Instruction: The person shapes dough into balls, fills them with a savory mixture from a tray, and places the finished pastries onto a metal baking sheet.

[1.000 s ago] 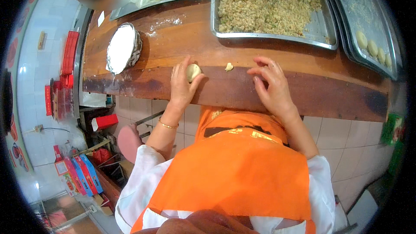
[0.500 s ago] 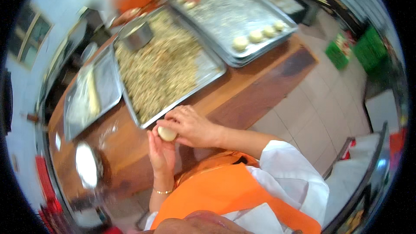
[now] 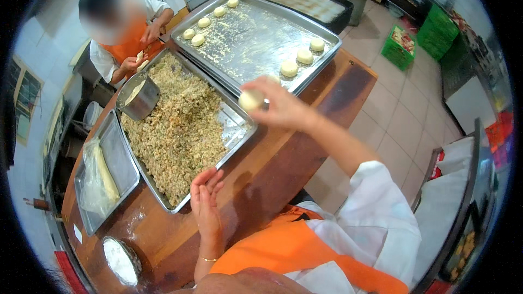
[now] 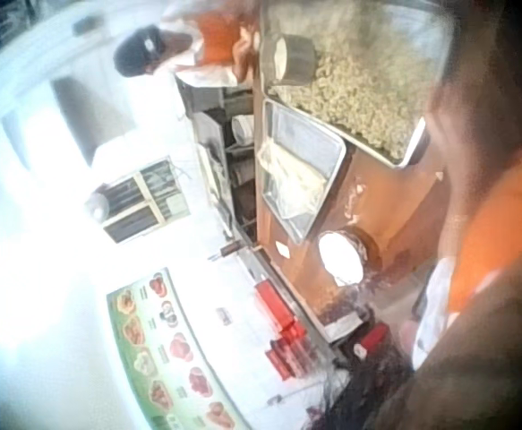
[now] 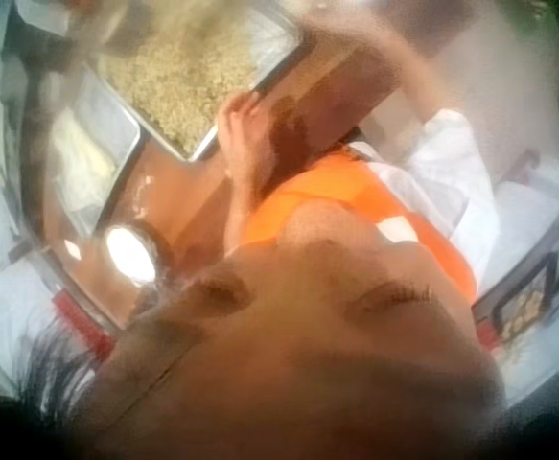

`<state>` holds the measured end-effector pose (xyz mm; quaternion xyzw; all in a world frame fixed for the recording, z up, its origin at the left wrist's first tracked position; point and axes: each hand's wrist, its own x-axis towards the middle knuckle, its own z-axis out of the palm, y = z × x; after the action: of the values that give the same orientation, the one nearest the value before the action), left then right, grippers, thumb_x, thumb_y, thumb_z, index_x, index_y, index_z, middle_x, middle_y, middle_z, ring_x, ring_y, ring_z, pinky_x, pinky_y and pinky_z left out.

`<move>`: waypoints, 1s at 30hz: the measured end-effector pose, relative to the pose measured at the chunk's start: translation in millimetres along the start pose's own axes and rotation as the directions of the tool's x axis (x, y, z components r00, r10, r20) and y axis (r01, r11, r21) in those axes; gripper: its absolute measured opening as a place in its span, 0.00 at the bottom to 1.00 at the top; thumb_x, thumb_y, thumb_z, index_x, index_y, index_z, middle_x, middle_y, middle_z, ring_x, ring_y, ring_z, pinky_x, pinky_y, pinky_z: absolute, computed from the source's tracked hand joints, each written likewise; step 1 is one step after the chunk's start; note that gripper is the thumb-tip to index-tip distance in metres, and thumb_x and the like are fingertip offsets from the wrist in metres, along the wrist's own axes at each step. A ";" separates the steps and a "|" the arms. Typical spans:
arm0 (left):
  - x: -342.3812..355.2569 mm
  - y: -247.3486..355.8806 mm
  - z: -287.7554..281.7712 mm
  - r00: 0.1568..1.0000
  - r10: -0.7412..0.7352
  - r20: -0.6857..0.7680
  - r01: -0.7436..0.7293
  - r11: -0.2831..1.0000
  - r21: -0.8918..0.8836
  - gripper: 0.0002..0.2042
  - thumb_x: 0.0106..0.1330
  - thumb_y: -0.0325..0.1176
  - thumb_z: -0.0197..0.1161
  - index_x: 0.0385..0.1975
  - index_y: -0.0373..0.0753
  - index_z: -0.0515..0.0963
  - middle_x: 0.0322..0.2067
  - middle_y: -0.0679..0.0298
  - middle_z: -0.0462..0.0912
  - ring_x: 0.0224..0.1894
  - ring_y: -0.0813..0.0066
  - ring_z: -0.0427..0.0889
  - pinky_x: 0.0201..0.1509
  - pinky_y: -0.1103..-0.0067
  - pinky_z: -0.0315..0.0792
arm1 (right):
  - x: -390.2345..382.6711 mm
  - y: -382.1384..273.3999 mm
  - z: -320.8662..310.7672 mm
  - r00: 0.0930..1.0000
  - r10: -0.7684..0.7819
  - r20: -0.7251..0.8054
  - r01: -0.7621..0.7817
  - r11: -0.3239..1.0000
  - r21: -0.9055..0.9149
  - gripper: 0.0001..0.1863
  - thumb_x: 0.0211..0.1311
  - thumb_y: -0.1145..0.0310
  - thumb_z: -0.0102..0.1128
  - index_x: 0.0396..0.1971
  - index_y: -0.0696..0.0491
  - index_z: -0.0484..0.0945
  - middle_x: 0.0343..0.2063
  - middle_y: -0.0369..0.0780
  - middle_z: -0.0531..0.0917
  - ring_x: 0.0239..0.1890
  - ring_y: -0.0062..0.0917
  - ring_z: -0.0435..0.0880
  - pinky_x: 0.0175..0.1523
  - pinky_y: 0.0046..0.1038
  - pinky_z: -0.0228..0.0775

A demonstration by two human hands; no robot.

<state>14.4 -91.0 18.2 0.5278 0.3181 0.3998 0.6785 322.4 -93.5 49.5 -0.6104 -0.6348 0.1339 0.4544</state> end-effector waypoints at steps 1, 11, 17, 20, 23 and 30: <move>-3.1 -1.3 -8.2 1.000 -0.011 -0.016 0.011 1.000 0.024 0.17 0.80 0.39 0.45 0.58 0.34 0.67 0.57 0.53 0.75 0.60 0.62 0.76 0.62 0.70 0.70 | 13.7 15.8 -12.1 0.997 0.073 0.003 -0.073 0.995 -0.069 0.29 0.51 0.64 0.70 0.56 0.51 0.75 0.50 0.46 0.77 0.55 0.39 0.76 0.63 0.37 0.67; -38.6 -10.7 -41.6 0.950 -0.120 -0.287 0.113 0.993 -0.041 0.10 0.77 0.32 0.50 0.47 0.33 0.73 0.45 0.56 0.81 0.47 0.69 0.81 0.54 0.75 0.73 | 101.0 91.6 -15.6 0.953 0.254 0.165 -0.158 0.882 -0.445 0.29 0.52 0.63 0.70 0.57 0.49 0.76 0.49 0.47 0.76 0.56 0.43 0.75 0.62 0.38 0.67; -39.1 -13.1 -44.1 0.954 -0.105 -0.280 0.097 0.994 -0.046 0.09 0.76 0.31 0.52 0.46 0.32 0.74 0.43 0.56 0.82 0.45 0.69 0.82 0.54 0.74 0.74 | 104.0 89.8 -7.1 0.939 0.258 0.226 -0.127 0.875 -0.467 0.29 0.52 0.65 0.70 0.57 0.48 0.76 0.50 0.46 0.76 0.56 0.42 0.75 0.63 0.37 0.67; -40.1 -11.1 -43.3 0.954 -0.091 -0.284 0.089 0.996 -0.022 0.09 0.76 0.31 0.52 0.46 0.32 0.74 0.42 0.55 0.82 0.44 0.69 0.82 0.54 0.73 0.75 | 105.8 98.3 -4.5 0.947 0.207 0.245 -0.077 0.889 -0.451 0.30 0.52 0.66 0.69 0.58 0.48 0.75 0.50 0.45 0.76 0.57 0.41 0.74 0.63 0.37 0.66; -43.5 -10.6 -43.9 0.955 -0.083 -0.285 0.081 0.997 -0.019 0.09 0.76 0.31 0.53 0.46 0.32 0.74 0.42 0.55 0.82 0.44 0.69 0.82 0.54 0.73 0.76 | 107.3 101.7 -4.0 0.940 0.191 0.282 -0.045 0.889 -0.455 0.30 0.53 0.66 0.68 0.59 0.48 0.74 0.51 0.45 0.76 0.59 0.41 0.73 0.64 0.38 0.66; -53.8 -8.4 -47.2 0.950 -0.117 -0.290 0.103 0.993 -0.065 0.07 0.75 0.29 0.52 0.45 0.33 0.74 0.44 0.58 0.81 0.47 0.71 0.80 0.55 0.75 0.72 | 103.0 93.3 -19.1 0.965 0.260 0.030 -0.242 0.932 -0.271 0.27 0.57 0.66 0.65 0.59 0.48 0.75 0.51 0.45 0.77 0.53 0.38 0.78 0.61 0.37 0.70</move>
<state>-49.9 -117.5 -0.8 0.4273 0.4342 0.4430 0.6578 413.8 11.9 35.1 -0.7369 -0.5783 0.1248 0.3270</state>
